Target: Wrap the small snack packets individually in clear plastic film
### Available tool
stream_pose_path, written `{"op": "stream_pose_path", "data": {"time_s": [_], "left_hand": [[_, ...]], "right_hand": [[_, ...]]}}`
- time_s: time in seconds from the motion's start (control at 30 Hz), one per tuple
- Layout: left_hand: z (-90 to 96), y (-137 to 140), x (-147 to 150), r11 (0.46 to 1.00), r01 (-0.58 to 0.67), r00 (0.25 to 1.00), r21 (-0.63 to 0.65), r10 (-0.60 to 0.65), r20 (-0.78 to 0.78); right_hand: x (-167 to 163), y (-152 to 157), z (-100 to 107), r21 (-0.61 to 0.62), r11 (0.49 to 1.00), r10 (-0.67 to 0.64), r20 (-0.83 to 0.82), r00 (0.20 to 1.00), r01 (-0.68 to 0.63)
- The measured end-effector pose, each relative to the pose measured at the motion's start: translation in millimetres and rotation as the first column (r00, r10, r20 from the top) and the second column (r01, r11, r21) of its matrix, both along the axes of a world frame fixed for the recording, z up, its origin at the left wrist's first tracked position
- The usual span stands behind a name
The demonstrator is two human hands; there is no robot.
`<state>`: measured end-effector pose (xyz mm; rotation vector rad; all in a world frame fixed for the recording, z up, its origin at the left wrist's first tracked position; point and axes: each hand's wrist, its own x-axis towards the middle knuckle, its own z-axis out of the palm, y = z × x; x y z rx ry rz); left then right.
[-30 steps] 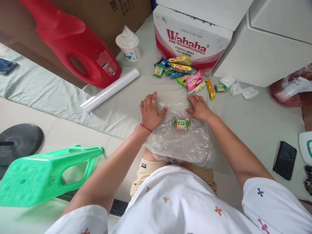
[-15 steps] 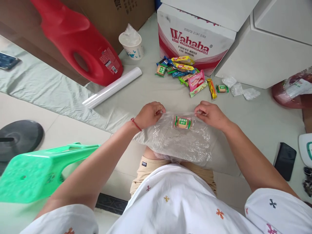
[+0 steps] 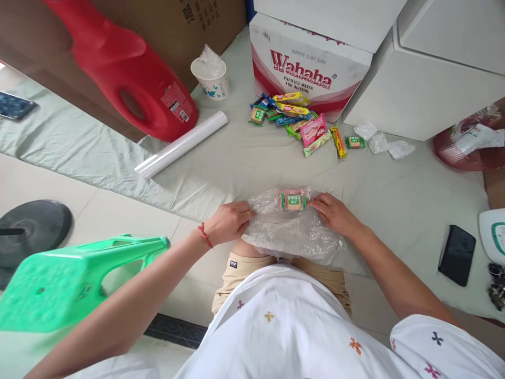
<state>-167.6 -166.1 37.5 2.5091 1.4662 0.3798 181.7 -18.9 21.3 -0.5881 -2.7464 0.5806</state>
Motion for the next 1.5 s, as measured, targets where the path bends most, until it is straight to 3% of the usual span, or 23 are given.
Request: {"op": "stream_pose_path", "data": {"time_s": [0.17,0.27,0.4,0.53,0.67,0.77,0.87,1.03,1.13,1.2,1.27,1.37,1.43,1.5], "left_hand": [[29.6,10,12,0.959,-0.249,0.963,0.134,0.23,0.141],[37.3,33,40,0.973,-0.158,0.979,0.167,0.132,0.157],[17.9,51,67,0.998,0.021,0.994,0.051,-0.026,0.111],[-6.0,46,72,0.999,0.016,0.997,0.029,-0.019,0.079],[-10.1,41,73,0.999,-0.001,0.996,0.045,-0.003,0.089],[-5.7,44,74,1.0,-0.007,0.993,0.013,0.005,0.117],[1.5,48,74,0.999,-0.021,0.989,-0.049,0.028,0.144],[17.0,58,75,0.985,-0.064,0.992,-0.16,0.08,0.093],[21.6,66,75,0.962,-0.099,0.985,-0.254,0.131,0.111],[20.7,72,72,0.93,-0.072,0.962,-0.36,0.16,0.221],[17.4,76,63,0.852,-0.001,0.882,-0.523,0.247,0.401],[11.1,76,43,0.663,0.075,0.609,-0.745,0.561,0.561],[8.0,69,29,0.608,-0.016,0.388,-0.794,0.736,0.555],[6.9,57,21,0.619,-0.249,0.221,-0.745,0.785,0.579]], "right_hand": [[-2,1,-3,-0.055,0.998,-0.019,-0.025,1.0,0.018],[-3,0,1,-0.057,0.998,-0.026,-0.022,0.999,0.025],[6,-13,18,-0.04,0.998,-0.047,-0.032,0.998,0.045],[20,-55,29,0.0,0.997,-0.08,-0.016,0.997,0.08],[22,-105,12,0.077,0.996,-0.05,0.027,0.998,0.048],[15,-121,2,0.075,0.993,-0.09,-0.041,0.995,0.093],[4,-114,11,-0.05,0.997,-0.071,-0.135,0.988,0.065],[-20,-67,59,-0.326,0.945,-0.061,-0.23,0.971,-0.018],[-42,-26,76,-0.329,0.937,-0.185,-0.181,0.966,0.118],[-59,0,73,-0.312,0.92,-0.286,-0.123,0.95,0.236],[-75,20,63,-0.323,0.889,-0.347,-0.017,0.938,0.324],[-92,35,44,-0.347,0.842,-0.369,0.187,0.91,0.413],[-97,37,37,-0.35,0.828,-0.358,0.271,0.893,0.438],[-99,37,33,-0.347,0.828,-0.345,0.304,0.888,0.44]]}}
